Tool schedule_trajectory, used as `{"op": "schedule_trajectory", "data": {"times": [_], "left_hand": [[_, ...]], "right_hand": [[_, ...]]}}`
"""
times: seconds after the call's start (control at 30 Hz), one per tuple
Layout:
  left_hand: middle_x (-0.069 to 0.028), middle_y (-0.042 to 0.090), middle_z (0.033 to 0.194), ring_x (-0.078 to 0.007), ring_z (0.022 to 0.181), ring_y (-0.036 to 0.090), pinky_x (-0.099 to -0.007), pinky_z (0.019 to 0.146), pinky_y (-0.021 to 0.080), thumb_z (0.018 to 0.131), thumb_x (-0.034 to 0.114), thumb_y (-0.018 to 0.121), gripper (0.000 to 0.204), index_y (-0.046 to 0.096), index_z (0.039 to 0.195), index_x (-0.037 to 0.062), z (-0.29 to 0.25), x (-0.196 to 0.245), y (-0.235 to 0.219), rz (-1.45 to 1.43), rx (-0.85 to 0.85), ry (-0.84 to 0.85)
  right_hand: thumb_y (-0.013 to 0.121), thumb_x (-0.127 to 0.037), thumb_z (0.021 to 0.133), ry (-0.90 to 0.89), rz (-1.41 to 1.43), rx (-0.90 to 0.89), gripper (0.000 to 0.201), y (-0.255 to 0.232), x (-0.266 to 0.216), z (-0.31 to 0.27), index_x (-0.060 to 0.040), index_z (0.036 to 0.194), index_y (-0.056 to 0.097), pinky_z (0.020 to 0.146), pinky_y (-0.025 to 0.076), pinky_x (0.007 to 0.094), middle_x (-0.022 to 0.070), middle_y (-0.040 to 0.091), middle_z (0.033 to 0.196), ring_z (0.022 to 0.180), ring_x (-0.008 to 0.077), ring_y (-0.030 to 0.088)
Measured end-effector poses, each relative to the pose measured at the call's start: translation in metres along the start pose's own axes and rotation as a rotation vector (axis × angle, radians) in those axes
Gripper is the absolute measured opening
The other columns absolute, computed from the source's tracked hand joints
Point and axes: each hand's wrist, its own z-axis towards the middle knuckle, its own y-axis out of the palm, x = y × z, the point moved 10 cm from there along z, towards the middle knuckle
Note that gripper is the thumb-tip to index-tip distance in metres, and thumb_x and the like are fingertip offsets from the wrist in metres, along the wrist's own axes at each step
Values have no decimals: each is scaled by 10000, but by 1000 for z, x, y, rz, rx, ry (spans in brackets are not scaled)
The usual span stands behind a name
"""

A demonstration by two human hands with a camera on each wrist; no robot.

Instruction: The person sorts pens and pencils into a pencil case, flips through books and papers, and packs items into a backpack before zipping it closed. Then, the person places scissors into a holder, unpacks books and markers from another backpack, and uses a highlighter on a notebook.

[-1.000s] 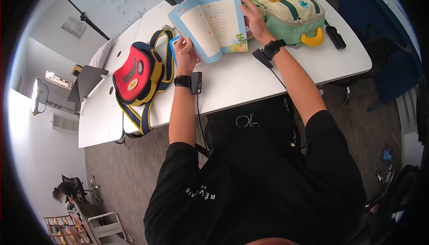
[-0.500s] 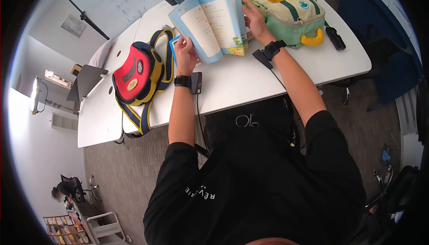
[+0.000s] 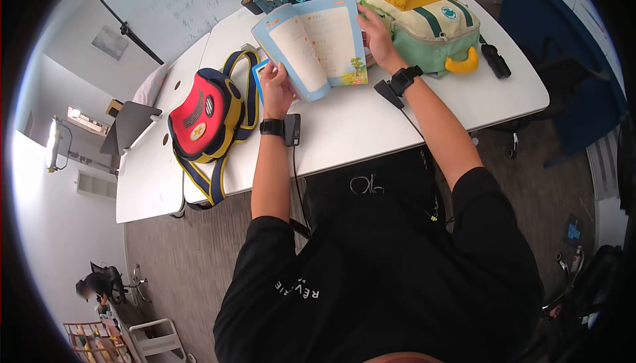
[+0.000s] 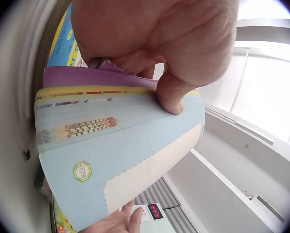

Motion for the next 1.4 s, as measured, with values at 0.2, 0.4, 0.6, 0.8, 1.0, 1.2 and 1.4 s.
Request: {"op": "schedule_trajectory", "data": {"times": [0.2, 0.4, 0.6, 0.8, 1.0, 1.2, 1.4], "left_hand": [[-112, 666, 1170, -185, 1054, 644, -360, 930, 508, 1026, 58, 475, 225, 566, 1229, 20, 6, -5, -12, 17, -106, 7], [-111, 669, 1158, -191, 1050, 646, -362, 923, 512, 1028, 58, 467, 226, 564, 1228, 16, 0, 0, 0, 4, 5, 1], [-115, 665, 1166, -205, 1044, 654, -361, 922, 520, 1029, 58, 460, 248, 548, 1257, 10, 3, -4, -10, 38, -56, 14], [-117, 671, 1159, -194, 1027, 663, -352, 909, 529, 1031, 63, 461, 245, 549, 1251, 3, 3, -6, -9, 11, -28, -14], [-121, 666, 1178, -195, 1057, 655, -355, 923, 524, 1030, 62, 460, 250, 543, 1260, 11, 5, -3, -10, 46, -67, 30], [-112, 677, 1147, -185, 1025, 663, -335, 902, 528, 1029, 68, 469, 217, 564, 1217, 17, 0, 0, -1, -1, 13, 2], [-110, 671, 1160, -177, 1041, 654, -328, 895, 526, 1031, 61, 463, 241, 555, 1248, 15, 4, -3, -7, 4, -98, 18]], "right_hand": [[494, -289, 1027, 46, 13, -35, 508, 1, 5, -2, -38, 1461, 410, 799, 492, 223, 38, 615, 1195, 998, 80, 601], [486, -293, 1029, 10, -11, -23, 511, 1, 1, 0, -39, 1465, 401, 785, 498, 225, 39, 614, 1199, 990, 84, 609], [485, -290, 1029, 69, 4, -43, 521, 4, 2, -3, -31, 1471, 392, 815, 494, 230, 43, 601, 1237, 1018, 84, 598], [485, -281, 1030, -2, -12, -22, 503, 2, -1, 0, -41, 1465, 404, 796, 499, 228, 37, 603, 1230, 995, 84, 609], [497, -287, 1028, 26, -10, -25, 507, 0, 4, -1, -43, 1463, 407, 810, 499, 232, 33, 604, 1223, 1001, 81, 605], [488, -288, 1029, 15, -23, -26, 503, 4, -3, -1, -46, 1463, 407, 749, 491, 216, 18, 614, 1184, 940, 69, 608], [480, -278, 1031, 52, -22, -20, 498, 3, 0, -5, -32, 1458, 409, 759, 486, 219, 27, 615, 1185, 948, 68, 601]]}}
